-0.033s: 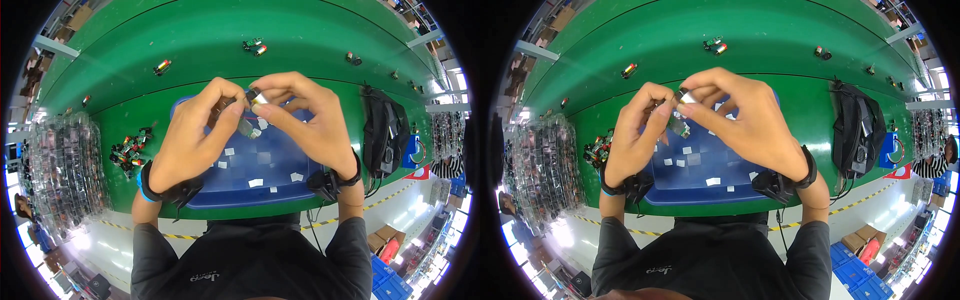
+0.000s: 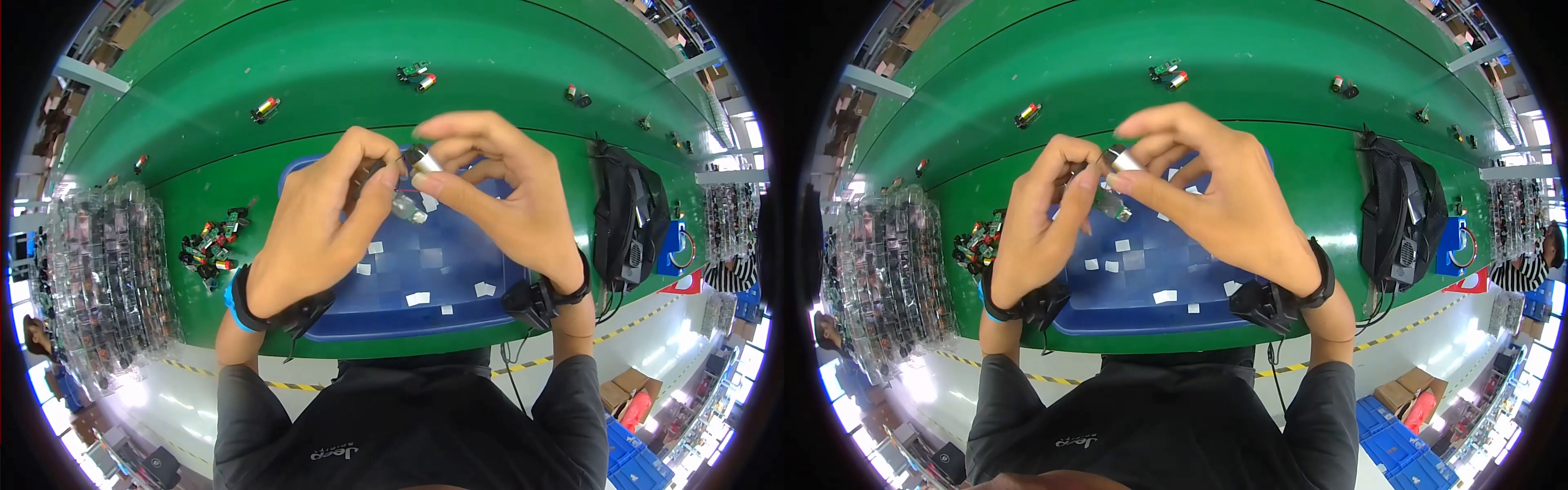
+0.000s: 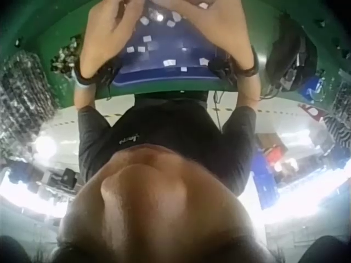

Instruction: The person assembles electronic components by picking up a circuit board and a battery, wrapping a small white adhesive strip around them, and placing the unit on the green workbench. This process is repeated for several more units.

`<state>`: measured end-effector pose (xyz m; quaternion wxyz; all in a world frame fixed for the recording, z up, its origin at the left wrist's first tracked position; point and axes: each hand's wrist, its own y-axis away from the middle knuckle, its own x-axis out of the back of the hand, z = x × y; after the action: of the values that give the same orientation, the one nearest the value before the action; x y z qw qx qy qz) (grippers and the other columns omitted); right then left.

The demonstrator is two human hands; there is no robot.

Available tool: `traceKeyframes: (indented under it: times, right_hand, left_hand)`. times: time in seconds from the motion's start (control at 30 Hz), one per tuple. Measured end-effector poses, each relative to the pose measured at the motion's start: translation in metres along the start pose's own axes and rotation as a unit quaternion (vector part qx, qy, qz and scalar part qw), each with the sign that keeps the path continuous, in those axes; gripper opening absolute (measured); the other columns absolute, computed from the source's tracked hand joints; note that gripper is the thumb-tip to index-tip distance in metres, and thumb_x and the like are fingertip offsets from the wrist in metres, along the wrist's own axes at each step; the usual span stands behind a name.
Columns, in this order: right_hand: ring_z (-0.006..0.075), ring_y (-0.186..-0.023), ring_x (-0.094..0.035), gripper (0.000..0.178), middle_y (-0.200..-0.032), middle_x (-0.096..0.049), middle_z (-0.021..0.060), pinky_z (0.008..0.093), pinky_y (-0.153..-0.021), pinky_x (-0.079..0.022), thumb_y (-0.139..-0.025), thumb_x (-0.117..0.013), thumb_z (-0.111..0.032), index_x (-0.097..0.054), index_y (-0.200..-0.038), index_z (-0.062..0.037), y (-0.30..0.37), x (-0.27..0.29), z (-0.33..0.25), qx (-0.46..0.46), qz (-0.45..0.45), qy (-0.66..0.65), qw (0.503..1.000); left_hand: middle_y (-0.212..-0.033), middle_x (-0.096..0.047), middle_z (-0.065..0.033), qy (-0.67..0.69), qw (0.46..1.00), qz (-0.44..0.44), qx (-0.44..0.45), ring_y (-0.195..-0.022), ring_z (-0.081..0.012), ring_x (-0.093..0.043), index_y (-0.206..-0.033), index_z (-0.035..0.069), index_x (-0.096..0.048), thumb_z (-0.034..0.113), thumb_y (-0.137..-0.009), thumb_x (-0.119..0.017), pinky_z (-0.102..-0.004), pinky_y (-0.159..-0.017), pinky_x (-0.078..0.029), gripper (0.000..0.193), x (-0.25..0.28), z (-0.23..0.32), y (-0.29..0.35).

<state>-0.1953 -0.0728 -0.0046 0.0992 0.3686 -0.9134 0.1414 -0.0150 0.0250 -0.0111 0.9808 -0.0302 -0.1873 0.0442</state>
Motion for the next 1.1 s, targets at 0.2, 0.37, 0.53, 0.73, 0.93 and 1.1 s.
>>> traceKeyframes:
  times: [0.2,0.37,0.53,0.73,0.93,1.1]
  right_hand:
    - [0.0127,-0.084,-0.067,0.031,-0.093,-0.069,0.0072,0.0260,-0.076,-0.054,-0.077,-0.079,0.000,-0.067,-0.106,0.0000,0.003,-0.001,0.003,0.042,0.008,0.028,0.999]
    - [0.0146,-0.082,-0.066,0.025,-0.093,-0.070,0.0076,0.0278,-0.077,-0.055,-0.073,-0.080,0.001,-0.069,-0.095,-0.0018,0.000,0.007,0.008,0.089,-0.022,0.060,0.994]
    - [0.0201,-0.083,-0.064,0.025,-0.094,-0.070,0.0070,0.0323,-0.079,-0.053,-0.067,-0.083,-0.001,-0.070,-0.089,-0.0046,-0.005,0.012,0.003,0.176,-0.070,0.112,0.975]
    - [0.0260,-0.086,-0.062,0.031,-0.096,-0.071,0.0054,0.0374,-0.079,-0.050,-0.063,-0.083,-0.002,-0.070,-0.091,-0.0060,0.000,0.006,0.001,0.271,-0.085,0.199,0.938]
    - [0.0264,-0.086,-0.061,0.036,-0.098,-0.072,0.0058,0.0351,-0.072,-0.051,-0.064,-0.081,0.000,-0.067,-0.097,-0.0046,-0.001,0.004,0.005,0.327,0.054,0.301,0.894]
    - [0.0254,-0.083,-0.061,0.037,-0.098,-0.072,0.0063,0.0337,-0.066,-0.051,-0.062,-0.080,0.001,-0.068,-0.096,-0.0039,-0.003,0.001,0.008,0.335,0.087,0.329,0.878]
  left_hand:
    - [-0.066,-0.055,-0.0105,-0.027,1.000,-0.003,0.014,-0.057,-0.0212,-0.055,-0.099,0.002,-0.049,0.009,-0.094,-0.048,-0.0346,-0.056,-0.043,0.009,-0.003,-0.001,0.002]
    - [-0.079,-0.059,-0.0123,0.066,0.997,-0.037,0.019,-0.072,-0.0205,-0.058,-0.094,0.002,-0.047,0.013,-0.095,-0.044,-0.0343,-0.069,-0.046,0.012,-0.001,-0.006,0.001]
    - [-0.099,-0.062,-0.0122,0.266,0.955,-0.113,0.075,-0.092,-0.0178,-0.057,-0.096,0.000,-0.052,0.016,-0.098,-0.044,-0.0329,-0.085,-0.044,0.019,0.010,-0.021,-0.009]
    - [-0.111,-0.064,-0.0113,0.471,0.854,-0.150,0.164,-0.105,-0.0170,-0.056,-0.112,-0.003,-0.061,0.025,-0.103,-0.045,-0.0322,-0.095,-0.041,0.033,0.014,-0.015,-0.012]
    - [-0.114,-0.065,-0.0138,0.338,0.936,-0.046,0.090,-0.099,-0.0190,-0.064,-0.122,-0.004,-0.059,0.027,-0.105,-0.046,-0.0320,-0.089,-0.050,0.038,0.008,-0.007,-0.010]
    - [-0.107,-0.066,-0.0140,0.331,0.934,-0.072,0.111,-0.084,-0.0193,-0.069,-0.125,-0.004,-0.056,0.020,-0.104,-0.050,-0.0310,-0.074,-0.058,0.032,0.006,-0.002,-0.011]
